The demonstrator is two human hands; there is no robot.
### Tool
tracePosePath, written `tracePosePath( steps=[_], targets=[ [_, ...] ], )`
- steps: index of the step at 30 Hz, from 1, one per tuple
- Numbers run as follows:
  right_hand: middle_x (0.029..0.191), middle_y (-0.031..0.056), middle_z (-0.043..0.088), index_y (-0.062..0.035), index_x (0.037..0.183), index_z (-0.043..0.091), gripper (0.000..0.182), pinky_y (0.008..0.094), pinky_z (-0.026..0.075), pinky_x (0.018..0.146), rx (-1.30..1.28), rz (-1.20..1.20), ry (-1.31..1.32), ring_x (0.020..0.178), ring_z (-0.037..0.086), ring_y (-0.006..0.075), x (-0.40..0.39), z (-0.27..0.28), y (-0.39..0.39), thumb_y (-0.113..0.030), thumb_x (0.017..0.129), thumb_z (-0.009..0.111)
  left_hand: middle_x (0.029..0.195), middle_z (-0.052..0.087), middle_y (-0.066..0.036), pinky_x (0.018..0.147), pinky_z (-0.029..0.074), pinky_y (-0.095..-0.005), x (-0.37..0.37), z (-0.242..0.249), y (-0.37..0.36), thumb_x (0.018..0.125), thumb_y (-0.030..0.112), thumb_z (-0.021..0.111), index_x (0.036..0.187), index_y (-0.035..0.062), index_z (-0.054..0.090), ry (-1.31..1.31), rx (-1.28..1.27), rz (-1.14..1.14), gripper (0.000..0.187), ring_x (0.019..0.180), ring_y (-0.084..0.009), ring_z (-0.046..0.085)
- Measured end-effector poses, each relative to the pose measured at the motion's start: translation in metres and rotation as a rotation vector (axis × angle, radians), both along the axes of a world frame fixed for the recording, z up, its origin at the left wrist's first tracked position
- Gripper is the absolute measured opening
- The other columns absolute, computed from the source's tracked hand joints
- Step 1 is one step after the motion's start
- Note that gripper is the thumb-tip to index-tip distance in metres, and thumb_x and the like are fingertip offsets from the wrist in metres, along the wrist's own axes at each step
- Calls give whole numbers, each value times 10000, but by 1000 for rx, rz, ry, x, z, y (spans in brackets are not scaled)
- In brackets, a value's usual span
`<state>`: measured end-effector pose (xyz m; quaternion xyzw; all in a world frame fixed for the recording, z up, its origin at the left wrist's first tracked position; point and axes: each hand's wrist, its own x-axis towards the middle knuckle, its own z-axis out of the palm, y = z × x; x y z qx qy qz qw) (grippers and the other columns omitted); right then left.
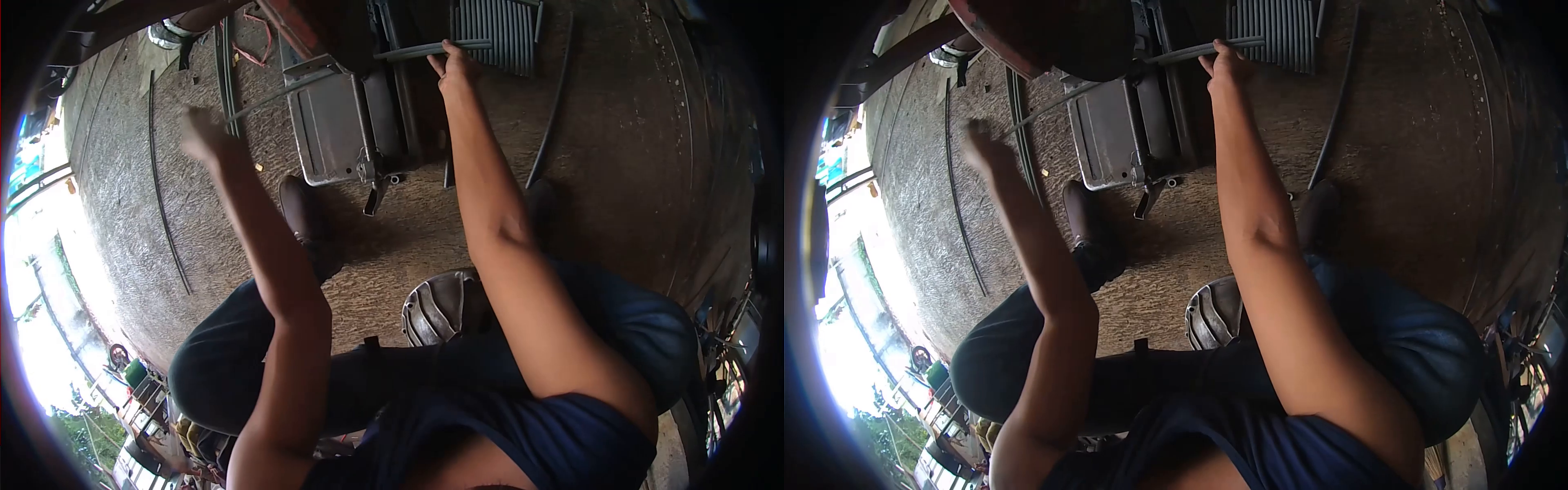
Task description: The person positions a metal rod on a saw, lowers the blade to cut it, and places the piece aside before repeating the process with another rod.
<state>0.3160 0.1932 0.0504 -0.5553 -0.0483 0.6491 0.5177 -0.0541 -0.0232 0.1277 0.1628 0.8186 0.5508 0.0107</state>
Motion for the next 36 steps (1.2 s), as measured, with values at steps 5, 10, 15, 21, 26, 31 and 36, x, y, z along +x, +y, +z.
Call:
tracePosePath(
  steps=[5, 10, 15, 21, 26, 31, 36],
  targets=[
    [1059, 191, 643, 93, 1004, 615, 197, 349, 691, 682, 9, -8, -21, 915, 684, 272, -3, 2, -2, 41, 844, 720, 1335, 583, -151, 1052, 483, -469, 42, 292, 21, 961, 240, 592, 1431, 35, 463, -290, 604, -934, 528, 1190, -333, 604],
    [1063, 200, 645, 100, 1004, 617, 209, 349, 690, 670, 21, -7, 7, 900, 690, 291, -2, -1, 0, 48, 832, 726, 1310, 597, -160, 1017, 499, -442, -192, 320, 57, 933, 216, 623, 1440, 22, 448, -153, 356, -863, 570, 1172, -311, 616],
    [1073, 198, 640, 102, 1075, 587, 292, 369, 690, 687, 17, -15, 4, 922, 684, 295, 0, 1, -1, 55, 824, 729, 1284, 612, -169, 981, 515, -415, 9, 311, 37, 905, 191, 655, 1449, 9, 433, -66, 117, -782, 615, 1153, -289, 629],
    [1081, 202, 636, 106, 1107, 574, 325, 372, 689, 700, -6, -30, -18, 928, 684, 302, -1, -5, -4, 72, 820, 721, 1254, 629, -180, 939, 535, -382, 216, 284, 7, 872, 162, 692, 1460, -6, 416, 6, -189, -666, 672, 1131, -262, 644],
    [1201, 234, 602, 109, 1215, 530, 356, 417, 668, 783, 179, 272, -142, 1076, 654, 340, -3, -78, 17, -33, 911, 649, 1233, 640, -171, 769, 523, -274, 216, 242, -13, 879, 148, 680, 1486, -43, 356, 106, -75, -645, 714, 793, -174, 699],
    [1360, 215, 536, 59, 1325, 509, 408, 505, 525, 1034, 447, 543, -628, 1291, 516, 356, -2, -137, 28, -199, 1018, 435, 1162, 665, -154, 711, 499, -231, 232, 239, -22, 898, 141, 661, 1499, -55, 318, 65, -116, -593, 720, 685, -126, 655],
    [1426, 218, 500, 31, 1429, 438, 485, 538, 455, 1104, 337, 1125, -1208, 1369, 446, 364, 8, -55, 18, -233, 1022, 423, 1200, 640, -155, 708, 494, -231, 232, 225, -28, 903, 103, 649, 1514, -27, 314, 144, -108, -592, 708, 775, -108, 642]
  ],
)
